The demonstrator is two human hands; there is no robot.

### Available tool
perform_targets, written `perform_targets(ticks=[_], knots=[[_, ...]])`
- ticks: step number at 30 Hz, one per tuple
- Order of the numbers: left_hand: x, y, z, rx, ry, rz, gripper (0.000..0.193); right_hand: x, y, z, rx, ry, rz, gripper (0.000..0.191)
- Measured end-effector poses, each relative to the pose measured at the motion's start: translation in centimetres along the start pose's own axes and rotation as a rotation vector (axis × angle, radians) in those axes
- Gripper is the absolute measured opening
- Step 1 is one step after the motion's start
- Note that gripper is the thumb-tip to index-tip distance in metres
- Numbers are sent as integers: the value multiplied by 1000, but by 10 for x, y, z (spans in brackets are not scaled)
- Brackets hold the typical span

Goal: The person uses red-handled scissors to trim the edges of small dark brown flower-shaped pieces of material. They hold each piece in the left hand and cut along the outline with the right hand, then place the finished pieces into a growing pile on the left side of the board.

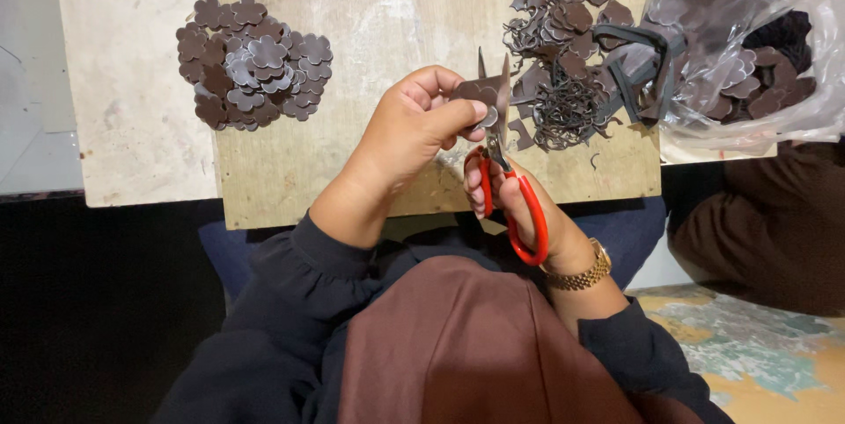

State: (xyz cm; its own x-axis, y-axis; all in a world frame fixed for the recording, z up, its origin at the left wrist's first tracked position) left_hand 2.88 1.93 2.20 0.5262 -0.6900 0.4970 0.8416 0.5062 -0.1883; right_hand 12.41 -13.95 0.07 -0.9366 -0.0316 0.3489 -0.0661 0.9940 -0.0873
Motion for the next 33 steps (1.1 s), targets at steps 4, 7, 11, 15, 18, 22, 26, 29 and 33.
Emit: perform_targets(ticks=[4,7,11,15,18,22,26,29,33], knots=[[1,-2,6,-45,-9,39,14,-1,-1,-2,4,9,-11,70],[3,-3,8,-63,-5,20,15,-2,-2,-1,14,-2,13,68],[5,-3,8,-93,-8,26,12,0,-1,0,8,9,63,66],[7,-2,3,-131,13,45,10,3,3,-1,-27,27,81,67],[7,-2,1,-99,30,52,10,4,5,0,-52,10,147,70],[8,0,-1,-62,18,44,12,5,6,4,-82,-27,157,64],[7,0,-3,-58,17,57,12,3,6,10,-71,56,158,56],[6,1,-3,-56,6,63,12,3,6,11,-56,97,157,53],[3,1,-2,-53,11,69,12,3,3,7,-36,74,154,52]])
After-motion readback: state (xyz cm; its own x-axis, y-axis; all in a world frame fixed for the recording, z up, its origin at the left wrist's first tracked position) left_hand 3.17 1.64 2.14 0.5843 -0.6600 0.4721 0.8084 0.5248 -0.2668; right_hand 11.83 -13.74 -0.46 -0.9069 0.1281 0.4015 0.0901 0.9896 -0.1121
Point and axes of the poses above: each hand's wrist, its own y-axis towards the middle knuckle, its own x-axis out of the palm, z = x × y, the point moved 3 cm from there along y, towards the middle knuckle, and after that the axes turned 5 degrees about -z, right-handed, at the moved point
